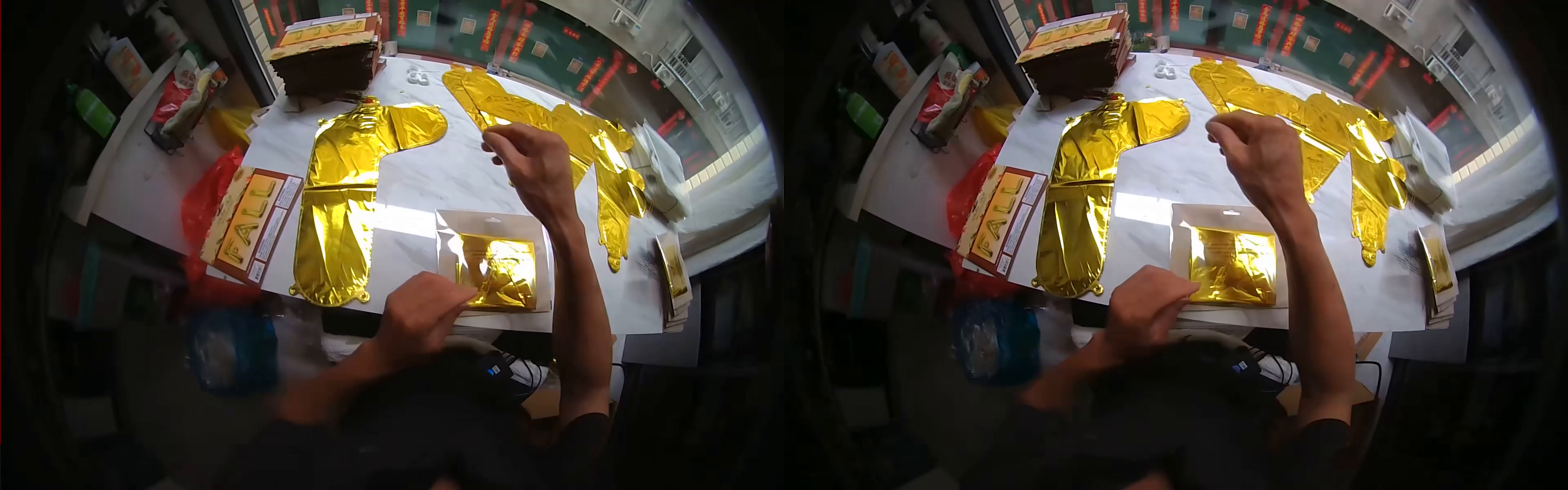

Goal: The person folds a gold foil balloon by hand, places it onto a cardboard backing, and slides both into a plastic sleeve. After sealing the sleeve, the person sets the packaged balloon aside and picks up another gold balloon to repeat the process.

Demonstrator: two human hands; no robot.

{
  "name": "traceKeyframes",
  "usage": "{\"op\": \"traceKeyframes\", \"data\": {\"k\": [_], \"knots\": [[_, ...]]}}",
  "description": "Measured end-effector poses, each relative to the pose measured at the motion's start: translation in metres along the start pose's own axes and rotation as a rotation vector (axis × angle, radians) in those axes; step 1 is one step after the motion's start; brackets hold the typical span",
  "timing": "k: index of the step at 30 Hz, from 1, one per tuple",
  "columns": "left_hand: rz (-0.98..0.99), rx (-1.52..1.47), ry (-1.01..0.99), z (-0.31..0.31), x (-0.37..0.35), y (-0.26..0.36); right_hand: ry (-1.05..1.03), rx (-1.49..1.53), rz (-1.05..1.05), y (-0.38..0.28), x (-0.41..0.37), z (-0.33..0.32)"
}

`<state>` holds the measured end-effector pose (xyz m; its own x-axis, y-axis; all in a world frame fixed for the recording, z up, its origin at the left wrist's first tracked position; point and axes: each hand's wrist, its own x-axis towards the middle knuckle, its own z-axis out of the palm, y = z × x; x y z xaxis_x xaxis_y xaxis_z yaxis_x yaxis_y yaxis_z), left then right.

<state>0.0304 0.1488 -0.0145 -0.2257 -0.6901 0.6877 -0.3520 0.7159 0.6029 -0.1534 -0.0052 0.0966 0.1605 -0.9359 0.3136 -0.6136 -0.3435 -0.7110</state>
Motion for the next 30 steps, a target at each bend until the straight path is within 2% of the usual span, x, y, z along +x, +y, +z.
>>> {"op": "traceKeyframes", "data": {"k": [1,2,6,10,13,26,30], "knots": [[-0.063,-0.045,0.062,-0.006,0.000,-0.003,-0.061,0.059,-0.041,0.018,0.029,0.021],[-0.066,-0.050,0.071,-0.008,-0.002,-0.008,-0.139,-0.053,-0.044,0.023,0.055,0.036],[-0.085,-0.104,0.125,-0.012,-0.005,-0.020,-0.194,-0.065,0.089,0.055,0.139,0.113],[-0.099,-0.181,0.104,-0.016,-0.005,-0.027,-0.163,-0.241,0.081,0.059,0.194,0.165],[-0.126,-0.261,0.083,-0.019,-0.005,-0.028,-0.128,-0.441,0.168,0.053,0.216,0.192],[-0.172,-0.305,0.063,-0.018,-0.006,-0.026,-0.079,-0.756,-0.040,0.064,0.230,0.207],[-0.179,-0.295,0.070,-0.018,-0.006,-0.024,-0.056,-0.683,-0.019,0.056,0.217,0.186]]}}
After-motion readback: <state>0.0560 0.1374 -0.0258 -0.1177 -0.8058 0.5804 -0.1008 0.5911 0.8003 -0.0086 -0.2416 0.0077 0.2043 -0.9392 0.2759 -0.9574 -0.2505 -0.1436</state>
